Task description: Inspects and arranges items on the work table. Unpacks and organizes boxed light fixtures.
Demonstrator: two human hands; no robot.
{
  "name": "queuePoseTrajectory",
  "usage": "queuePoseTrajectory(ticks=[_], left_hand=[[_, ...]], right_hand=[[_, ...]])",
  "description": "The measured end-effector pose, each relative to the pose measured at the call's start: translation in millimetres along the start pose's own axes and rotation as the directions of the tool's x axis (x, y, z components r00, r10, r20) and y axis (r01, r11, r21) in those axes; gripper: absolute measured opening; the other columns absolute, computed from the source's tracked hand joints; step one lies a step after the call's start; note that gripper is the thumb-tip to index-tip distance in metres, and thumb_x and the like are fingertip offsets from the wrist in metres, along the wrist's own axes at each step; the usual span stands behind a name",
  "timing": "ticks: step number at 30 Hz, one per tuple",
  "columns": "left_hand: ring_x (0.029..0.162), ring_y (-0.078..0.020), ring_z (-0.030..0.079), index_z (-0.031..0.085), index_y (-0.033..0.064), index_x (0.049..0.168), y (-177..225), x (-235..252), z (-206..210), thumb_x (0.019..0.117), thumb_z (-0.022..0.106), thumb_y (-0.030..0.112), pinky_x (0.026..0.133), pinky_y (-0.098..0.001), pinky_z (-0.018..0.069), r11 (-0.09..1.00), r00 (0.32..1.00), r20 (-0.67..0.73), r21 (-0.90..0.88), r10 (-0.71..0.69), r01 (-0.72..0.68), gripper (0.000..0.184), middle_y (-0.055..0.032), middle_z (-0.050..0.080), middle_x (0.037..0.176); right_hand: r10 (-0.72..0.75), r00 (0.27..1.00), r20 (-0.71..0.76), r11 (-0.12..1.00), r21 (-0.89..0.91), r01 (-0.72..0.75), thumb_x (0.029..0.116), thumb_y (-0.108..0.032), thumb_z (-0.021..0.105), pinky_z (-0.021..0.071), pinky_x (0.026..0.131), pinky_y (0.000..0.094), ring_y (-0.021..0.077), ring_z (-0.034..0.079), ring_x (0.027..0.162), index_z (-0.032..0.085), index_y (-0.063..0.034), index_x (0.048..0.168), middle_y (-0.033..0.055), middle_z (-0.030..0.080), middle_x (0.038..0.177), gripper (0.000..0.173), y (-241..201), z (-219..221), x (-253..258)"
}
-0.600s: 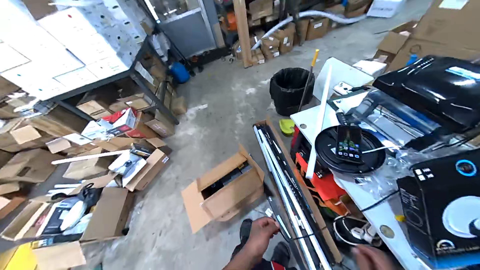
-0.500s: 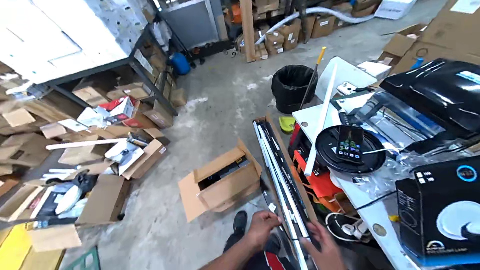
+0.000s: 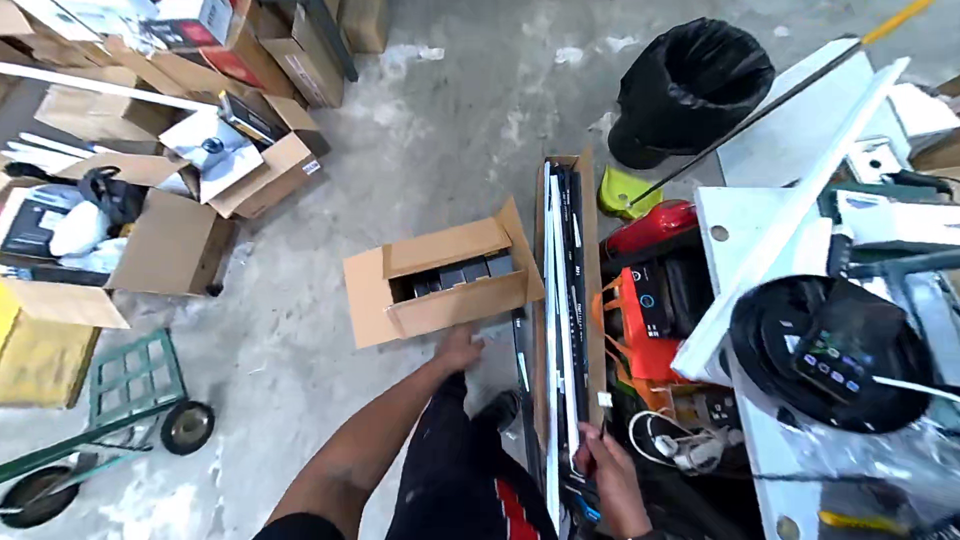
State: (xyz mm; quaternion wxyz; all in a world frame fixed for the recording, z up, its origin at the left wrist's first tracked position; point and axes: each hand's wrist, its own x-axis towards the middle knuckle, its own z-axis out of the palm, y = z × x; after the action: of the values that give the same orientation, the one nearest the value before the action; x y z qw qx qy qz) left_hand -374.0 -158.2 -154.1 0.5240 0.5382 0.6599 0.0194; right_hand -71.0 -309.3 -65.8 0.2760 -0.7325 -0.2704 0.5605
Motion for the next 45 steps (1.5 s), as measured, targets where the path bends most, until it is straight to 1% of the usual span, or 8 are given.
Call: queuePoseTrajectory(ticks=[4,7,12,16,22,26,32,45], left_hand=[[0.154,-0.0476,0.015,0.021,0.0124,0.164,-70,118,-54,0.0867,0.059,0.069,0.121,-0.0687,0.0118,0.94,0.988,-0.094,0.306,-0.126,0.149,0.103,-0.0255,0.018,0.167],[0.127,-0.0449,0.057,0.064,0.0108,0.133,-84,134,-64,0.082,0.047,0.087,0.104,-0.0741,0.0387,0.909,0.941,0.169,0.352,-0.295,0.222,0.093,-0.0232,0.064,0.132],[0.134,-0.0426,0.052,0.059,0.0098,0.143,-118,126,0,0.085,0.061,0.077,0.111,-0.068,0.0377,0.962,0.779,0.565,0.183,-0.272,0.204,0.088,-0.0228,0.059,0.14],[0.151,-0.0512,0.019,0.023,0.0218,0.164,-142,188,36,0.0795,0.059,0.082,0.118,-0.0733,0.0139,0.931,0.811,0.484,0.311,-0.33,0.193,0.11,-0.0252,0.025,0.165],[0.124,-0.0406,0.061,0.064,0.0111,0.132,-132,213,1,0.0989,0.053,0.053,0.099,-0.0665,0.0482,0.912,0.882,0.281,0.277,-0.378,0.302,0.054,-0.0203,0.064,0.132],[0.136,-0.0407,0.05,0.049,0.0038,0.147,-131,259,-12,0.1004,0.058,0.037,0.109,-0.0585,0.0438,0.894,0.871,-0.201,-0.115,-0.449,0.434,0.058,-0.0237,0.048,0.15],[0.109,-0.0374,0.068,0.071,0.0032,0.112,-159,295,-12,0.1055,0.05,0.03,0.096,-0.0599,0.0512,0.793,0.796,-0.182,-0.354,-0.578,0.495,0.035,-0.0219,0.071,0.111],[0.083,-0.0162,0.068,0.066,0.0015,0.123,-214,292,-26,0.1029,0.063,0.024,0.077,-0.0348,0.0583,0.639,0.878,-0.016,-0.692,-0.478,0.335,0.03,-0.0112,0.071,0.106]], right_hand=[[0.118,0.992,-0.037,0.993,-0.018,-0.119,0.108,-0.015,0.037,0.0572,0.067,0.0311,0.0104,0.063,0.064,0.061,0.0046,0.123,0.0006,0.064,0.071,0.035,2,16,28],[0.166,0.979,-0.116,0.986,0.018,-0.165,0.108,-0.014,0.035,0.0592,0.069,0.0304,0.0087,0.066,0.065,0.06,0.0036,0.122,-0.0019,0.066,0.071,0.034,-2,25,48],[0.234,0.955,-0.183,0.972,0.076,-0.223,0.1078,-0.013,0.035,0.0583,0.071,0.029,0.0081,0.065,0.069,0.057,0.0038,0.122,-0.0029,0.065,0.075,0.032,4,47,72],[0.253,0.96,-0.122,0.967,0.054,-0.248,0.1068,-0.011,0.036,0.059,0.075,0.0279,0.0064,0.068,0.073,0.058,0.0045,0.121,-0.0036,0.069,0.079,0.03,11,69,81],[0.25,0.957,-0.147,0.968,0.021,-0.25,0.1063,-0.01,0.038,0.0582,0.079,0.0273,0.0056,0.067,0.078,0.058,0.0068,0.123,-0.0022,0.068,0.083,0.031,10,84,83],[0.222,0.958,-0.183,0.975,0.033,-0.219,0.1057,-0.01,0.038,0.0578,0.078,0.025,0.0046,0.068,0.078,0.059,0.0054,0.121,-0.0033,0.069,0.083,0.03,13,90,95],[0.234,0.954,-0.187,0.972,0.034,-0.231,0.1057,-0.012,0.038,0.0584,0.08,0.0262,0.005,0.069,0.083,0.059,0.0039,0.122,-0.0037,0.07,0.087,0.031,27,92,99],[0.296,0.943,-0.154,0.952,-0.032,-0.304,0.1057,-0.011,0.037,0.0563,0.082,0.0239,0.0026,0.067,0.083,0.058,0.0068,0.123,-0.0033,0.069,0.088,0.033,57,97,89]])
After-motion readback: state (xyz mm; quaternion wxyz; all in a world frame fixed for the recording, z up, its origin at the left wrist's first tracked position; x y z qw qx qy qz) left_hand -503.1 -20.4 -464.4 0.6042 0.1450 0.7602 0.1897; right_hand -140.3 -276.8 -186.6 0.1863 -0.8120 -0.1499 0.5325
